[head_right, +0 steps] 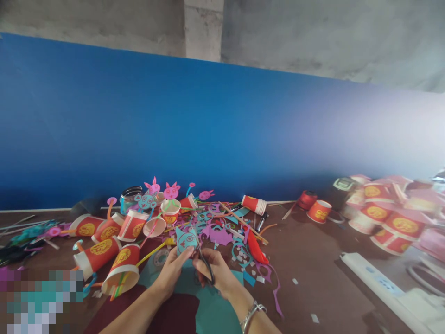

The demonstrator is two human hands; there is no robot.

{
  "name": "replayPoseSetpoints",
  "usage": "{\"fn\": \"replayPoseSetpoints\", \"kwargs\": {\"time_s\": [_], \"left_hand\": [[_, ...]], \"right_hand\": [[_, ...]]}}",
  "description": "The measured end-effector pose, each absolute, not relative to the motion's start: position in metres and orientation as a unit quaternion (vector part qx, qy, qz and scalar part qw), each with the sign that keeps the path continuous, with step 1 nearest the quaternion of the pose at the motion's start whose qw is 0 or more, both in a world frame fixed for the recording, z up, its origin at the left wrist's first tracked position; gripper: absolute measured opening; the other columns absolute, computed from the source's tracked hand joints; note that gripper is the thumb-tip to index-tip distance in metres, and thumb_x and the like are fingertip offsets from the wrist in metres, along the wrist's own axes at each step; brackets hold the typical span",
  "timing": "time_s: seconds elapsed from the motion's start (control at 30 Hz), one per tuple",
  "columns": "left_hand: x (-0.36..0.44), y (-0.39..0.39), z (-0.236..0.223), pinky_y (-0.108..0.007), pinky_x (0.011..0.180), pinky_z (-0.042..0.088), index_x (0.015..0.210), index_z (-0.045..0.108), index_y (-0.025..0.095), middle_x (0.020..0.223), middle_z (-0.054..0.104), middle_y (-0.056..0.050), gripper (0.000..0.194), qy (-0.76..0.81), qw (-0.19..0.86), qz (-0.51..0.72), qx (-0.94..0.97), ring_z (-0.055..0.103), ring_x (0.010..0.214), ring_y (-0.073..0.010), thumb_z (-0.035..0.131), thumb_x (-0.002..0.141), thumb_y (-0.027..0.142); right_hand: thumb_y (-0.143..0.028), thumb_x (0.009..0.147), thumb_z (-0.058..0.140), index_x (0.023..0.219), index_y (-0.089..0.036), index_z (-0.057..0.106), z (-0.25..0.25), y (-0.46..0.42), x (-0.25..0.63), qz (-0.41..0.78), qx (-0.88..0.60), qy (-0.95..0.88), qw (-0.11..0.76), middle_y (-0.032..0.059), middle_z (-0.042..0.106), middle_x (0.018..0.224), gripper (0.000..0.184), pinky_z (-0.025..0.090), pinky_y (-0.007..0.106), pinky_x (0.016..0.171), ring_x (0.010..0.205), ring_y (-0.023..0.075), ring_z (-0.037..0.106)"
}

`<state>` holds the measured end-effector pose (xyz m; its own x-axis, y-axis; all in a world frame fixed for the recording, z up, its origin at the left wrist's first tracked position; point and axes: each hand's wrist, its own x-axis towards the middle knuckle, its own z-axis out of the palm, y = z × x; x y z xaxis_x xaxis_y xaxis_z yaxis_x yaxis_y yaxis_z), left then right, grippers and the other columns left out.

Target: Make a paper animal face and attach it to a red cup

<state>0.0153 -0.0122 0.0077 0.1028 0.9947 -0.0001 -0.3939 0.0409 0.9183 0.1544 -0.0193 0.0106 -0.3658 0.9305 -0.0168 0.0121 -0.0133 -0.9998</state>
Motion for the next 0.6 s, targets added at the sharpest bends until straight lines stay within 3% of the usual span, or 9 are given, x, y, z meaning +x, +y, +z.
{"fn": "replayPoseSetpoints", "kwargs": {"time_s": [0.6], "left_hand": [[0.0151,-0.0098,0.0068,-0.024,0.068,0.045,0.07,0.069,0.014,0.066,0.065,-0.002,0.032,0.412,0.592,0.585,0.371,0.056,0.065,-0.0139,0.076,0.058,0.043]], "right_hand": [[-0.061,0.07,0.058,0.069,-0.015,0.05,0.0127,-0.0178,0.1563,0.572,-0.393,-0.598,0.402,-0.0089,0.04,0.039,0.047,0.024,0.017,0.034,0.031,0.0036,0.032]]}}
